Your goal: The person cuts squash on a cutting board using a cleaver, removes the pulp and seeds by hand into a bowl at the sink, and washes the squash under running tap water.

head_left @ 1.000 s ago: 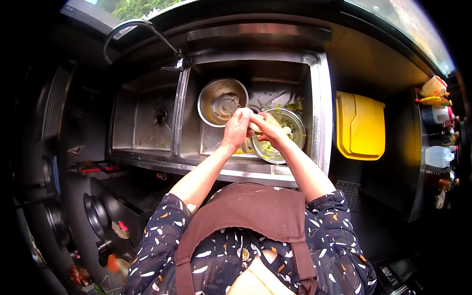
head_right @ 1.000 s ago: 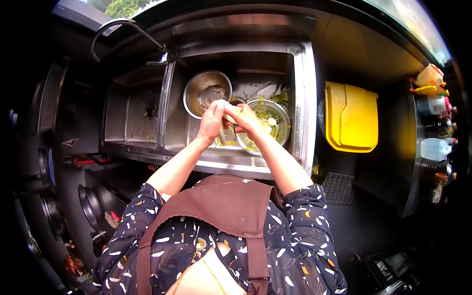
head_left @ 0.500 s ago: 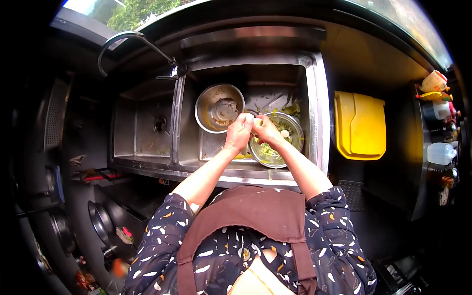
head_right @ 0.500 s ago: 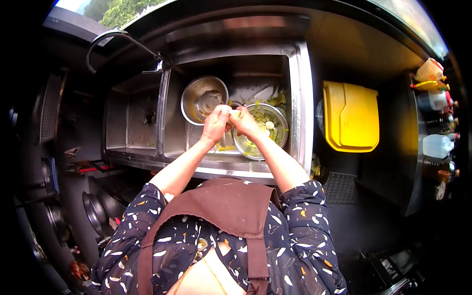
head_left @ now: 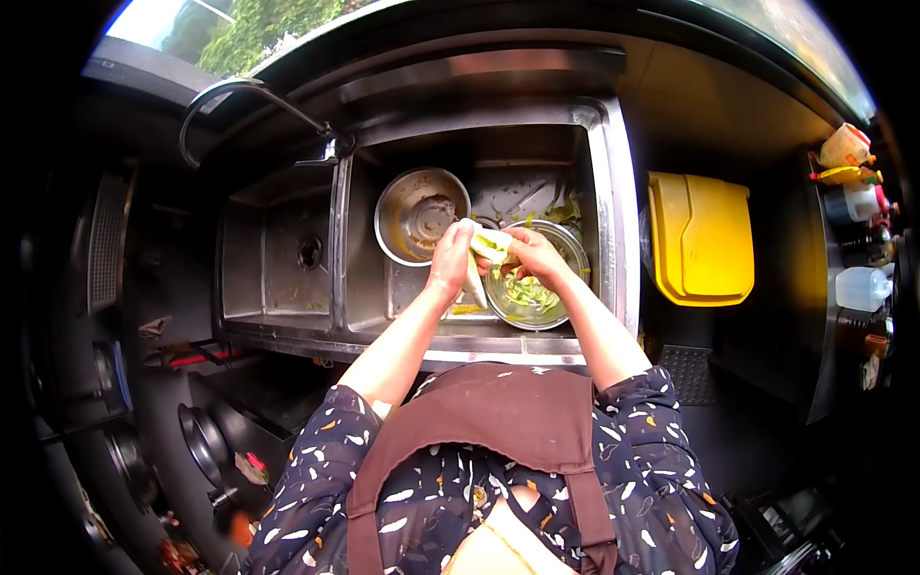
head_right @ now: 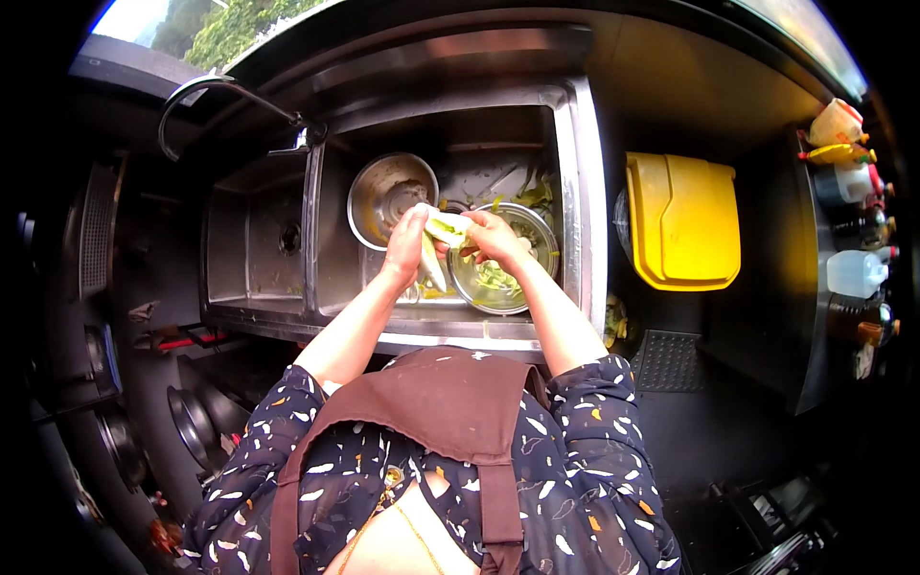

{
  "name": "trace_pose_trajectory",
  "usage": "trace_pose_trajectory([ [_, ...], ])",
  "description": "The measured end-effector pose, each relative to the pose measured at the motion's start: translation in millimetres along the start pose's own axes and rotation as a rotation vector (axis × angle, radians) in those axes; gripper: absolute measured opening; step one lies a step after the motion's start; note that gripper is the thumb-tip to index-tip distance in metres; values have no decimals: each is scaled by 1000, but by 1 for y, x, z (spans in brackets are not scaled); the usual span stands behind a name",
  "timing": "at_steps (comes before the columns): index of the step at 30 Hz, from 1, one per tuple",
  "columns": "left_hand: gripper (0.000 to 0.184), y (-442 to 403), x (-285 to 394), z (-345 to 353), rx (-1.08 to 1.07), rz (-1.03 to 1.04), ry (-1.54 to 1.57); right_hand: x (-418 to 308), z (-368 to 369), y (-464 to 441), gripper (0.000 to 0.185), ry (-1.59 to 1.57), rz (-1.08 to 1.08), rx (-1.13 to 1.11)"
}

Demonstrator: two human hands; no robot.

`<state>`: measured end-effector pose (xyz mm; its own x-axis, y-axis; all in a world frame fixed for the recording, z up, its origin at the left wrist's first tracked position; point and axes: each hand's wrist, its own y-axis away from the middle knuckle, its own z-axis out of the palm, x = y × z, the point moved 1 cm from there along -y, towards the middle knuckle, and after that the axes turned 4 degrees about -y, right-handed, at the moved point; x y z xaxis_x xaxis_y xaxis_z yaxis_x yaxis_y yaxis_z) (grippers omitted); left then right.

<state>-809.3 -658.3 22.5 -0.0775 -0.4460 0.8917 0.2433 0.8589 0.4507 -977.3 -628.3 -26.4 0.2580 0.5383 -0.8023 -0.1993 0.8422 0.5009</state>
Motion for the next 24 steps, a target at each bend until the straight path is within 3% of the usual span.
trace_pose_trajectory([
  [5,33,2,4,3,-65,98,-186,-23,10,6,47,143,102,-25],
  [8,34,3,6,2,-85,134,-165,-21,13,3,38,238,-17,103],
  [16,35,11,10,6,-101,93,-121,-10,12,-4,30,323,-124,168],
  [19,34,5,4,-3,-110,73,-45,-18,16,3,30,283,-122,222],
  [21,34,3,1,-9,-111,54,-3,-27,14,13,32,61,109,99],
  [24,33,4,1,-13,-86,124,-88,-23,14,12,45,-43,124,21],
])
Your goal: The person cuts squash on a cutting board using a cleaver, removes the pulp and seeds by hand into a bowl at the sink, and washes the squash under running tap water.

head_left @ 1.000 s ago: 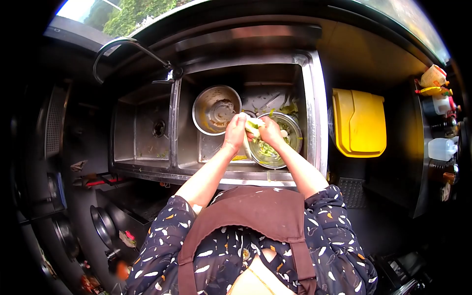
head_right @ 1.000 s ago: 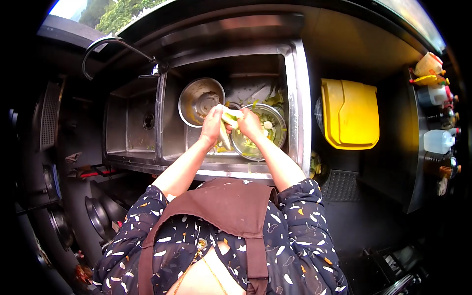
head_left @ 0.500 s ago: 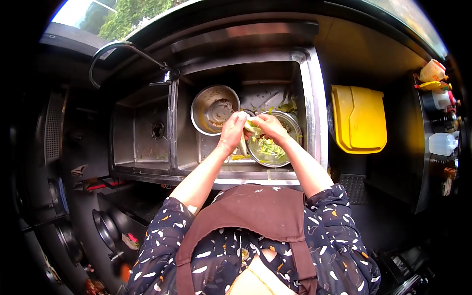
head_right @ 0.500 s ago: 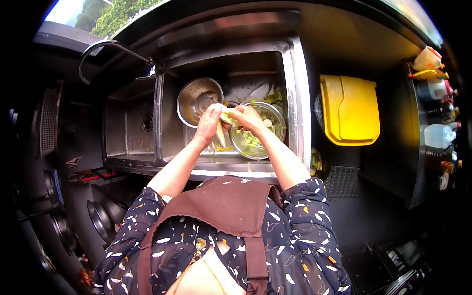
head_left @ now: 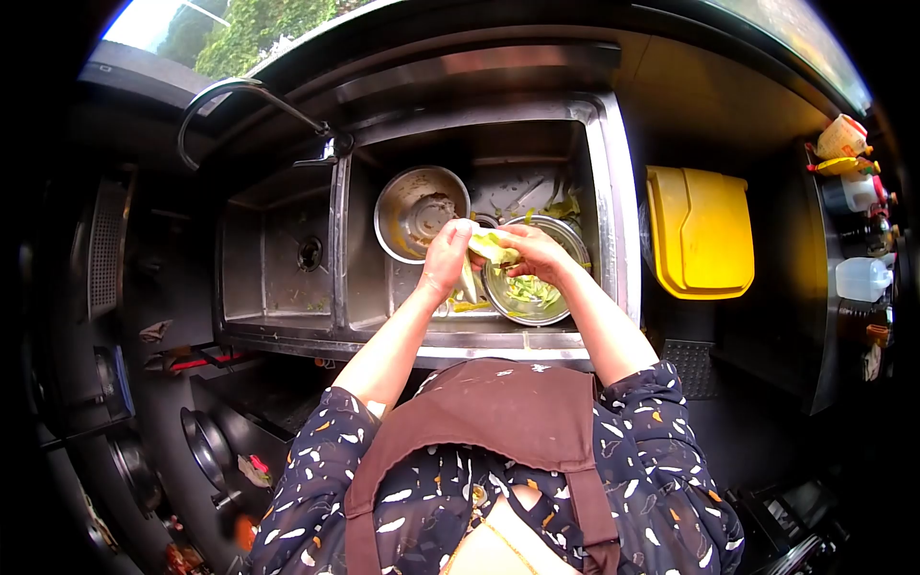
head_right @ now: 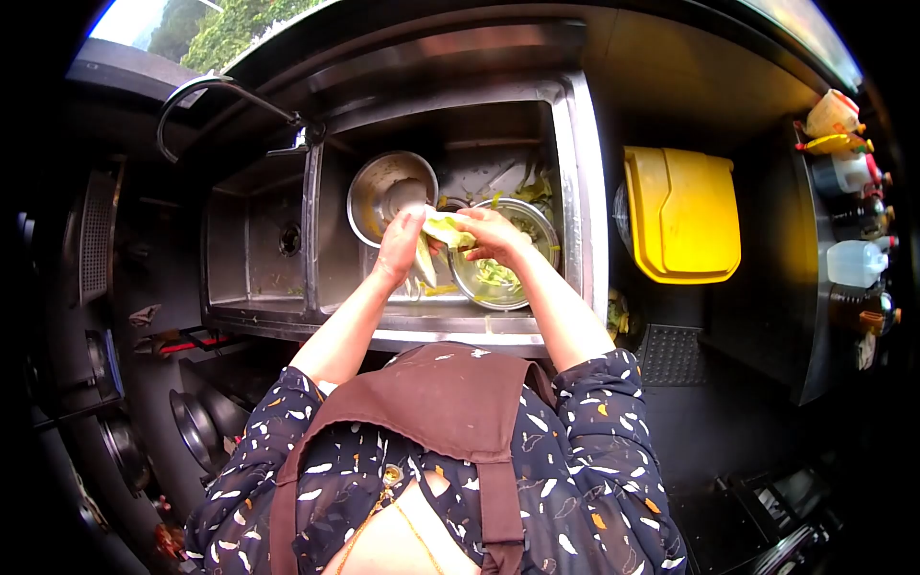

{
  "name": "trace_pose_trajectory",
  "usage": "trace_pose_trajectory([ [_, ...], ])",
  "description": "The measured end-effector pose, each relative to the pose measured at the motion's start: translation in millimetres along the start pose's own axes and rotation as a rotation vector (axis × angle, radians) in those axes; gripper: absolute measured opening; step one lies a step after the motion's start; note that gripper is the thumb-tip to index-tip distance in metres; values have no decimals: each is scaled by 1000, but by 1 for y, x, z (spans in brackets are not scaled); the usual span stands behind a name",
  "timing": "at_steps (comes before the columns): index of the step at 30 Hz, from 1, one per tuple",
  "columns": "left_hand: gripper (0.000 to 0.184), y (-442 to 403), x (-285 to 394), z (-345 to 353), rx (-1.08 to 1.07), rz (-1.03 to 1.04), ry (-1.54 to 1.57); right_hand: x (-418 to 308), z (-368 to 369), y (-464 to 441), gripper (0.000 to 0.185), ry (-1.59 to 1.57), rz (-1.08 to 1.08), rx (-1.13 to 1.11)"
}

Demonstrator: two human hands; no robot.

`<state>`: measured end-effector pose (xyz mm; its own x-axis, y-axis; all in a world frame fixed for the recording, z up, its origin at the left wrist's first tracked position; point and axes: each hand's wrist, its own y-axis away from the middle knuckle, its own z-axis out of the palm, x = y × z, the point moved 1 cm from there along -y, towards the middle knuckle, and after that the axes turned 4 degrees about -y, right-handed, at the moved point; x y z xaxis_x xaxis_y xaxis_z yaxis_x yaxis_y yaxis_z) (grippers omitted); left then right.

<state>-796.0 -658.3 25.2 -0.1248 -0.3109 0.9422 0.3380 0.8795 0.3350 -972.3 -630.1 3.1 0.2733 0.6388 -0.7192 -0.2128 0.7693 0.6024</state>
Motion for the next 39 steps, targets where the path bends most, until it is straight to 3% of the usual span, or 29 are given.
trace_pose_trajectory([
  [2,34,5,0,6,23,41,-94,-4,6,4,65,144,4,-17],
  [5,34,9,7,11,58,74,-191,1,9,-4,68,323,-63,65],
  [7,34,12,10,9,83,105,-216,0,14,-5,68,388,-48,72],
  [12,33,17,11,10,79,77,-207,15,16,-21,53,659,-397,372],
  [16,32,17,8,10,54,57,-43,14,16,-21,45,651,-400,379],
  [18,32,16,9,13,50,37,-14,9,9,-19,36,498,-237,294],
  [21,32,14,12,9,67,11,33,2,7,-2,32,-115,-48,107],
  [22,30,12,12,6,100,45,25,-1,2,3,37,-164,35,21],
  [25,28,13,13,8,164,89,-31,-3,13,9,38,57,17,37],
  [27,26,20,14,19,256,276,-404,8,23,0,42,-25,-92,29],
  [29,24,28,23,28,290,358,-428,12,30,-4,46,-166,-110,94],
  [31,23,28,19,25,290,389,-464,18,36,-5,45,-111,-169,178],
  [33,23,29,17,25,273,390,-442,22,38,-6,44,-52,-227,261],
  [35,23,30,19,26,294,403,-417,23,39,-8,45,235,-581,518],
  [39,24,22,25,21,284,341,-96,18,40,-5,42,350,-738,578],
])
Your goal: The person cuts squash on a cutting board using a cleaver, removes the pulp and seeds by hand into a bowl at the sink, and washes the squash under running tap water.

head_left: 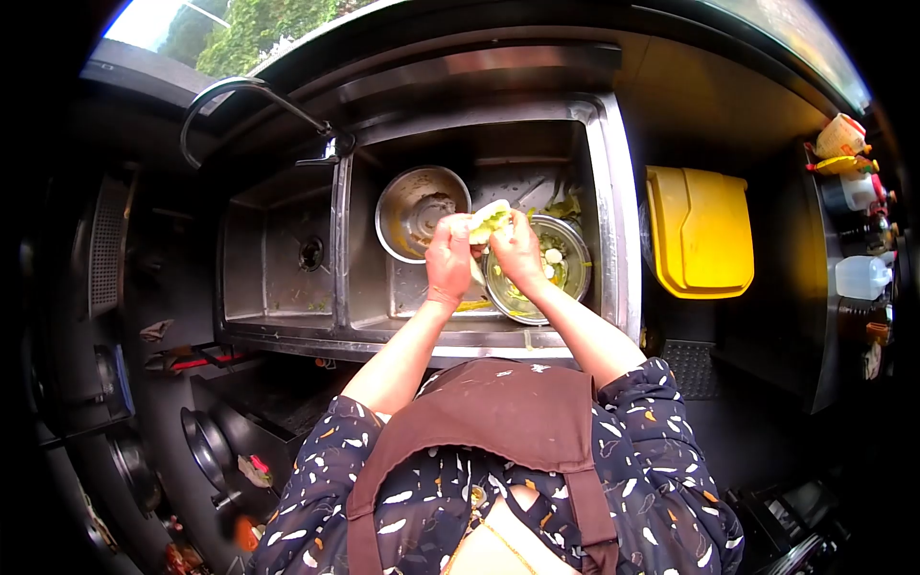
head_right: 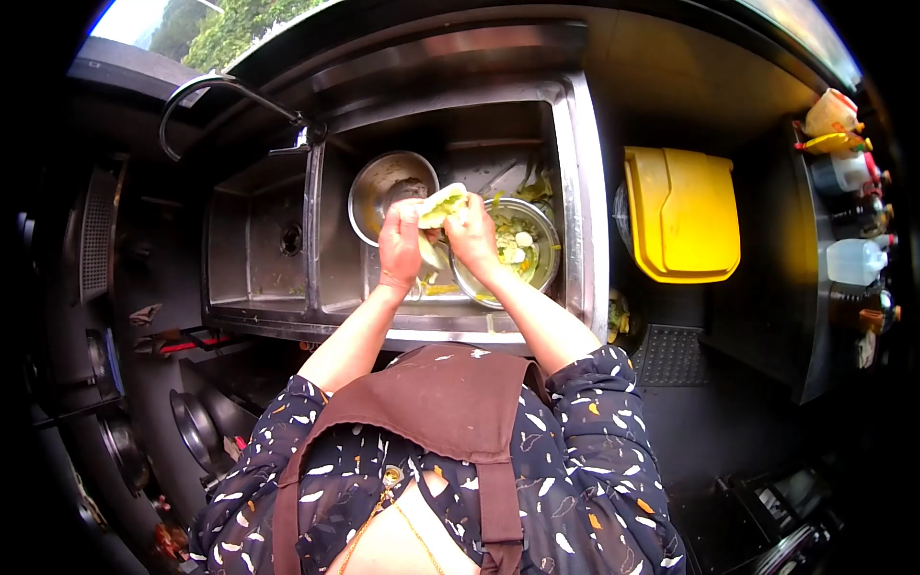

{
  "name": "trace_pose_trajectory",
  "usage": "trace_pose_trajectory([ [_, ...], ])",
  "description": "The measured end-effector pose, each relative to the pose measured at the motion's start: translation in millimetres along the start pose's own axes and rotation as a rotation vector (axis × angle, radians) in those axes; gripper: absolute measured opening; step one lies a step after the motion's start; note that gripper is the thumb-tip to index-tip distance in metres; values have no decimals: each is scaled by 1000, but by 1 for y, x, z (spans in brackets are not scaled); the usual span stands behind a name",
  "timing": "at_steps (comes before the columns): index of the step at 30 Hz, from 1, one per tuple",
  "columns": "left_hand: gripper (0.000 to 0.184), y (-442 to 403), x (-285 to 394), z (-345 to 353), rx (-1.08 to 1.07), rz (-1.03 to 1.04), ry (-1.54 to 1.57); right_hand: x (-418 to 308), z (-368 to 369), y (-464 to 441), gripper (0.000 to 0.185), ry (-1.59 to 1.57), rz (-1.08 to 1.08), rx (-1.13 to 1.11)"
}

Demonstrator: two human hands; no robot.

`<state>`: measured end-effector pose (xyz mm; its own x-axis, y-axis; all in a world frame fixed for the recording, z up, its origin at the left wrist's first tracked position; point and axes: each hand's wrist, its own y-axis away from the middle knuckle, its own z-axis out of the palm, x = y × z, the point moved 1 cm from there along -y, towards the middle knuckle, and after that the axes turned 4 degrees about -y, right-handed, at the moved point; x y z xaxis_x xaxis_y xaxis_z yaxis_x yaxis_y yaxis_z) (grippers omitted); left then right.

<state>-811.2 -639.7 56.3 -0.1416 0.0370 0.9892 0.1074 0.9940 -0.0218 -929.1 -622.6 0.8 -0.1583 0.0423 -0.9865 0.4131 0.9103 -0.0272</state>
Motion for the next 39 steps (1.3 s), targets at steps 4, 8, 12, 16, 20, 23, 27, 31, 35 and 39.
trace_pose_trajectory([
  [4,29,-19,9,-9,-33,-44,151,16,-13,-2,20,171,-74,-138],
  [8,28,-21,5,-13,0,-128,188,24,-33,-14,27,349,144,-235],
  [12,24,-17,-6,-14,-39,-118,127,10,-39,-24,42,262,138,-198],
  [16,18,-10,-12,-2,-56,27,-163,-3,-24,-22,66,100,167,-310],
  [20,17,-2,-2,0,-34,223,-362,3,-17,-20,47,142,161,-231],
  [23,16,-2,-11,-2,-35,105,-298,-2,-21,-20,38,224,121,-283],
  [27,16,-15,-4,-9,-19,-120,-128,16,-35,-22,27,458,-51,-405],
  [31,18,-20,-5,-18,-45,-250,-14,54,-50,-22,32,552,-99,-392],
  [35,17,-14,-11,-16,-78,-262,-53,17,-47,-20,48,261,114,-392],
  [39,17,-6,-10,-5,-121,-289,-34,6,-31,-15,33,431,16,-390],
])
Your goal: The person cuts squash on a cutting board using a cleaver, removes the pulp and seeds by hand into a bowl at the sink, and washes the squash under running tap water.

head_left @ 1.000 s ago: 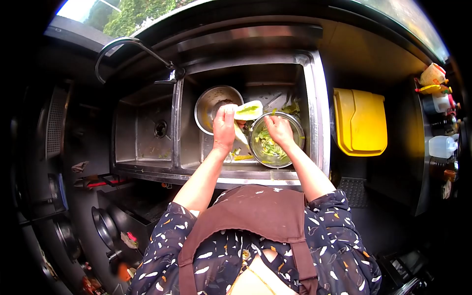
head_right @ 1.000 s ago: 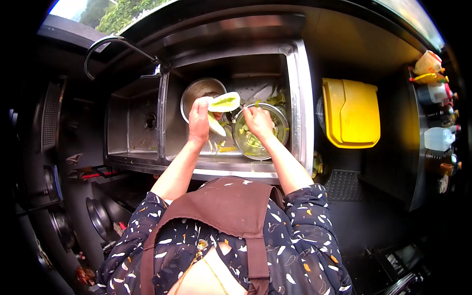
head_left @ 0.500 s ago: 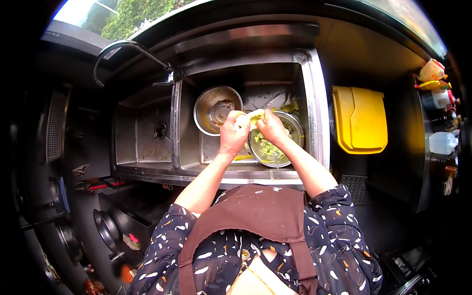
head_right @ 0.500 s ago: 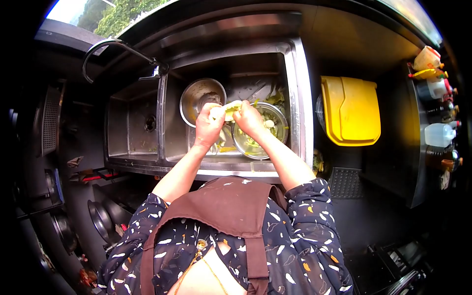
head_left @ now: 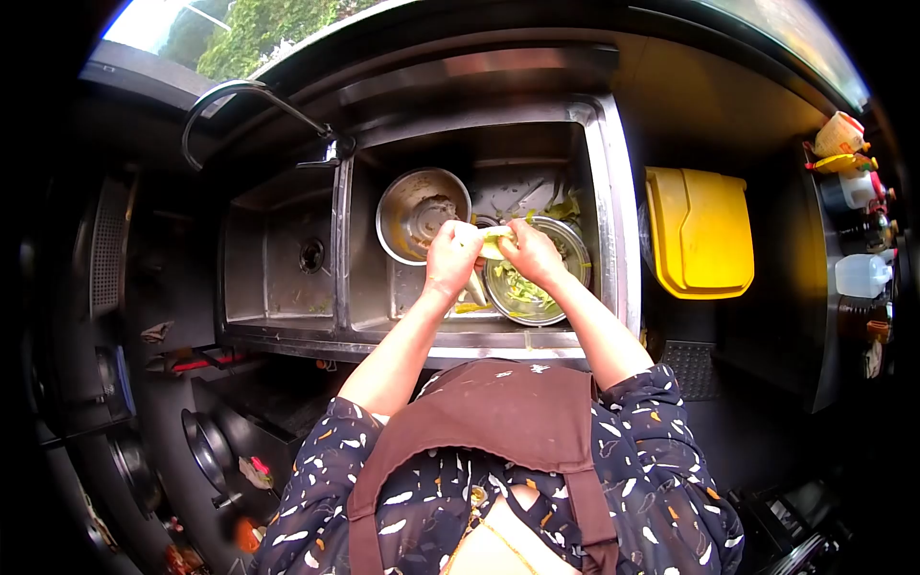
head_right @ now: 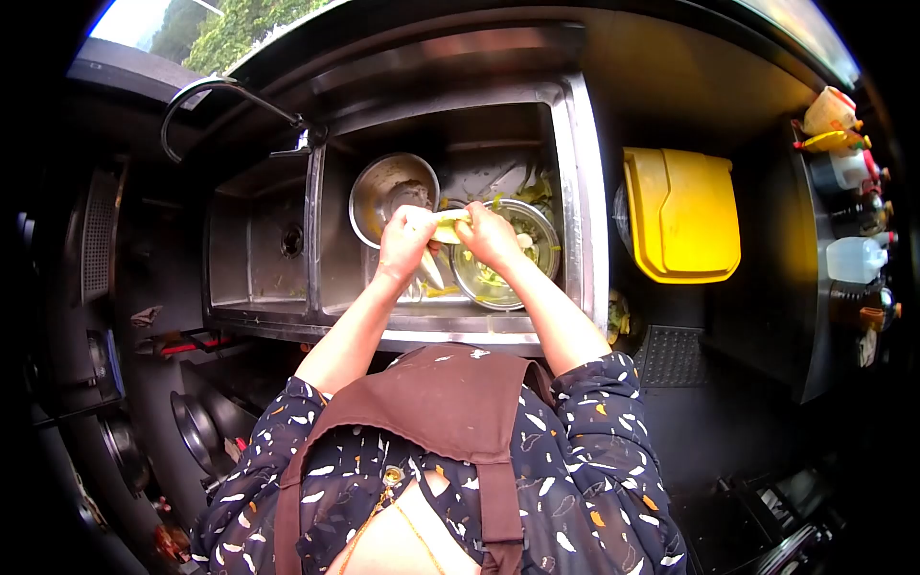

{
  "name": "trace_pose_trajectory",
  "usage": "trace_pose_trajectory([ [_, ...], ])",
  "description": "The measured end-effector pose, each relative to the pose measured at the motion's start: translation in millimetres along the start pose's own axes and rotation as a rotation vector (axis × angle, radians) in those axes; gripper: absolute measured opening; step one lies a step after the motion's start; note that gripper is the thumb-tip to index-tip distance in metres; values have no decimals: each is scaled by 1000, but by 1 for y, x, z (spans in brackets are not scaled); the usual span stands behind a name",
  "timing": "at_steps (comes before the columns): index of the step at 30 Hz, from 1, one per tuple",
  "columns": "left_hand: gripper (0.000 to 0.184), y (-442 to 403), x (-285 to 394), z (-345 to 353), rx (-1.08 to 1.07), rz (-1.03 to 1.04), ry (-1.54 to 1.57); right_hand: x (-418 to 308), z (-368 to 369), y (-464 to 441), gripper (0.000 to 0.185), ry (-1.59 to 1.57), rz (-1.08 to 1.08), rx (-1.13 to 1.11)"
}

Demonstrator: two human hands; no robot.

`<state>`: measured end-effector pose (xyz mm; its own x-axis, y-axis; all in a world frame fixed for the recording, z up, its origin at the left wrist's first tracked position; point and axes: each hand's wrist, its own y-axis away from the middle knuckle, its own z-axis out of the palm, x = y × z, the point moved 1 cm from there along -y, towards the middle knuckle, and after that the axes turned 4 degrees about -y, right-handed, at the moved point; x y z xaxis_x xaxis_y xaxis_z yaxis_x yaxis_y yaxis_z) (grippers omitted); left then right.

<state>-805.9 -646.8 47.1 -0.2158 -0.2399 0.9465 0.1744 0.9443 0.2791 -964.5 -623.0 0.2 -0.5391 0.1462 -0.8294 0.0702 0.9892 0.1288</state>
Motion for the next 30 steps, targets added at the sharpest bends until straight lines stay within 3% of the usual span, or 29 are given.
trace_pose_trajectory([
  [5,17,5,3,-4,25,-63,-9,16,2,6,24,126,-204,89],
  [7,17,5,6,-8,34,-82,3,28,-1,2,24,-10,34,127],
  [11,15,5,1,-10,32,-106,23,-6,-16,10,23,-217,-95,-25],
  [12,15,6,3,-7,28,-106,24,-4,-12,7,24,-40,-180,-40],
  [15,14,10,6,-6,-14,-129,50,11,-5,4,20,-34,-338,79],
  [17,14,11,5,-8,-11,-165,109,22,-1,-1,19,-159,-111,143],
  [19,14,10,5,-9,3,-133,98,31,-8,-3,25,-272,79,44],
  [21,14,10,2,-10,15,-104,87,20,-9,0,31,-251,128,-4],
  [23,14,9,-2,-6,21,35,-5,6,-4,7,53,-327,107,-64],
  [27,14,17,4,-2,13,62,20,-2,2,7,46,-134,85,-13],
  [29,14,17,2,-6,2,-37,127,-2,2,7,28,18,78,-54],
  [30,14,16,1,-6,25,-62,147,3,5,7,28,18,79,-53],
])
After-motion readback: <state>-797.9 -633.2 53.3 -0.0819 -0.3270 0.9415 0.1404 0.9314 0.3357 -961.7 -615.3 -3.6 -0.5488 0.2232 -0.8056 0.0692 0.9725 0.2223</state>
